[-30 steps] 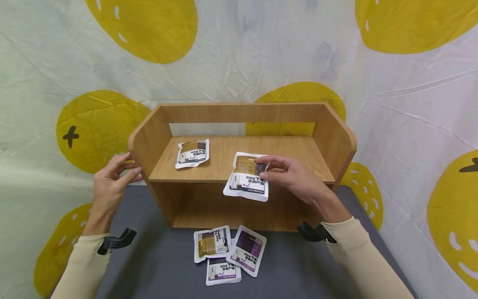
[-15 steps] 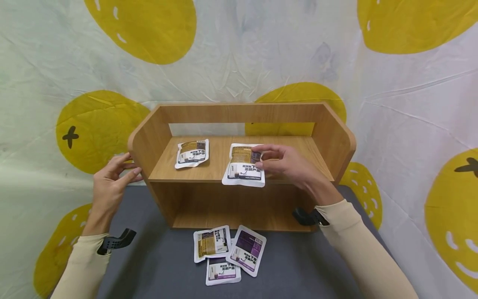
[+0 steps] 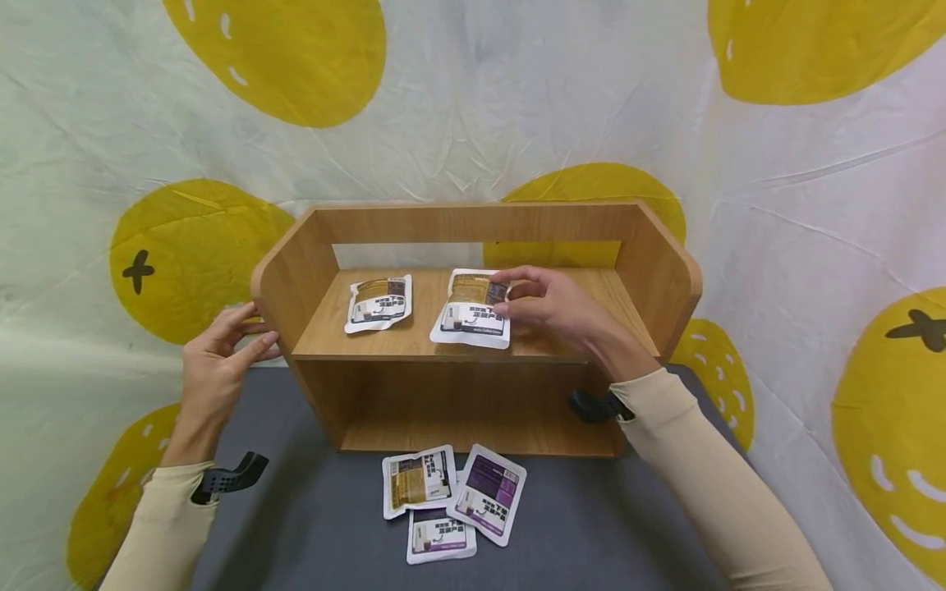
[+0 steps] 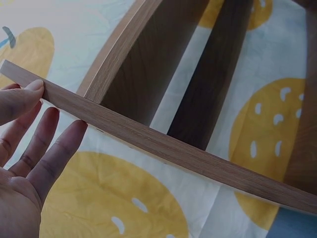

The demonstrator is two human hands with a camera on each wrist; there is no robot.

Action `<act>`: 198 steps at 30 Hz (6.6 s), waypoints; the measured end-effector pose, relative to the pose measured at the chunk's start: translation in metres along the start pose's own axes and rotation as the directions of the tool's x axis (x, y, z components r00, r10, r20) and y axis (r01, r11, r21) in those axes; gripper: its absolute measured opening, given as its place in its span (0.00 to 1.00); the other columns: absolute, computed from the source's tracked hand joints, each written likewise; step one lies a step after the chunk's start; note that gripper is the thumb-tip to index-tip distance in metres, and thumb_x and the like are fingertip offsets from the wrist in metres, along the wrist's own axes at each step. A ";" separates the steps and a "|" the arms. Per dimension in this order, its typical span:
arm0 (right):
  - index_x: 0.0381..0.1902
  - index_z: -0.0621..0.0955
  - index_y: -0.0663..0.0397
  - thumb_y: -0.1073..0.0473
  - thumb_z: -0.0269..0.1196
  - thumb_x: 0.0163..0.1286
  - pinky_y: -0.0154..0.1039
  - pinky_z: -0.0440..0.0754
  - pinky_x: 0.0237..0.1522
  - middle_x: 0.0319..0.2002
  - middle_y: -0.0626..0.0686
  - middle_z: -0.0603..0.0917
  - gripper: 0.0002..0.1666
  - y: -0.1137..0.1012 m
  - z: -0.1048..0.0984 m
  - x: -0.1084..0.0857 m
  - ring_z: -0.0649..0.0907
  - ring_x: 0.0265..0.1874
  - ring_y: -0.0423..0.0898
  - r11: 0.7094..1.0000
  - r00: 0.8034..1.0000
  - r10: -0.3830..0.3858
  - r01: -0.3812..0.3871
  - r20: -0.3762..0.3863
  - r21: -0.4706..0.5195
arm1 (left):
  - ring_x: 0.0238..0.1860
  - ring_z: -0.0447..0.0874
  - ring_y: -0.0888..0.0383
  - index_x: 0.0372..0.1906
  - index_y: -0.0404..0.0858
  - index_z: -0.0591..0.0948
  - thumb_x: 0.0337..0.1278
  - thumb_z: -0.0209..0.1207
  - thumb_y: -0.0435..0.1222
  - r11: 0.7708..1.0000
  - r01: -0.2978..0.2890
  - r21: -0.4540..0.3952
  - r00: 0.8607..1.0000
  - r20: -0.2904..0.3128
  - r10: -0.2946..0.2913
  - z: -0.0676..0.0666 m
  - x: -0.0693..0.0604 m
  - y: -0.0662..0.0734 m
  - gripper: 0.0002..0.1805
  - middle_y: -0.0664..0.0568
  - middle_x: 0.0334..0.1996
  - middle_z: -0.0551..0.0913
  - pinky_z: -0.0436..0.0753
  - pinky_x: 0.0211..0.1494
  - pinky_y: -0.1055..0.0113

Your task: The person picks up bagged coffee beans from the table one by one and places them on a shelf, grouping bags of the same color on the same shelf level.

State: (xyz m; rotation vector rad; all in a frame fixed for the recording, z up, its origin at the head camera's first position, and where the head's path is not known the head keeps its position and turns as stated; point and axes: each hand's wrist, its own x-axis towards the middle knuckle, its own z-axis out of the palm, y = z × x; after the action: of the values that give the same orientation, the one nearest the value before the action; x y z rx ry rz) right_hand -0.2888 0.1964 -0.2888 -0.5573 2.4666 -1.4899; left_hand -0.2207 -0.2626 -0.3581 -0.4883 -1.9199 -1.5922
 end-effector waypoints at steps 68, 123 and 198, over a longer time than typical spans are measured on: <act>0.72 0.69 0.64 0.60 0.67 0.72 0.42 0.82 0.61 0.64 0.66 0.76 0.36 -0.018 -0.006 0.022 0.77 0.62 0.58 0.994 0.999 0.039 -0.040 -0.012 -0.106 | 0.47 0.85 0.58 0.65 0.32 0.79 0.59 0.63 0.18 1.000 -0.009 0.012 1.000 0.020 0.009 -0.001 0.001 0.000 0.28 0.46 0.55 0.79 0.90 0.41 0.65; 0.63 0.78 0.60 0.66 0.65 0.71 0.44 0.87 0.56 0.53 0.70 0.83 0.23 0.063 0.131 -0.051 0.85 0.52 0.62 0.901 0.854 -0.362 0.218 0.374 0.376 | 0.48 0.85 0.58 0.65 0.33 0.79 0.59 0.63 0.18 1.000 -0.014 -0.007 1.000 0.015 0.014 -0.001 0.000 -0.002 0.28 0.46 0.56 0.79 0.90 0.41 0.64; 0.67 0.78 0.52 0.53 0.77 0.60 0.57 0.73 0.70 0.65 0.51 0.78 0.38 0.153 0.226 -0.014 0.75 0.66 0.54 0.990 0.944 -0.139 0.143 0.300 0.008 | 0.47 0.85 0.58 0.65 0.32 0.79 0.58 0.63 0.18 1.000 -0.015 -0.017 1.000 0.011 0.015 -0.001 0.000 -0.002 0.28 0.45 0.55 0.79 0.90 0.40 0.65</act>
State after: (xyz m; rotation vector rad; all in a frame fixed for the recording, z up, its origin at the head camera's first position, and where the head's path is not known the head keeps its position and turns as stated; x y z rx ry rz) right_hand -0.2266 0.0847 -0.5303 -0.9078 2.2430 -1.3217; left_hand -0.2219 -0.2642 -0.3591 -0.5182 -1.9082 -1.6003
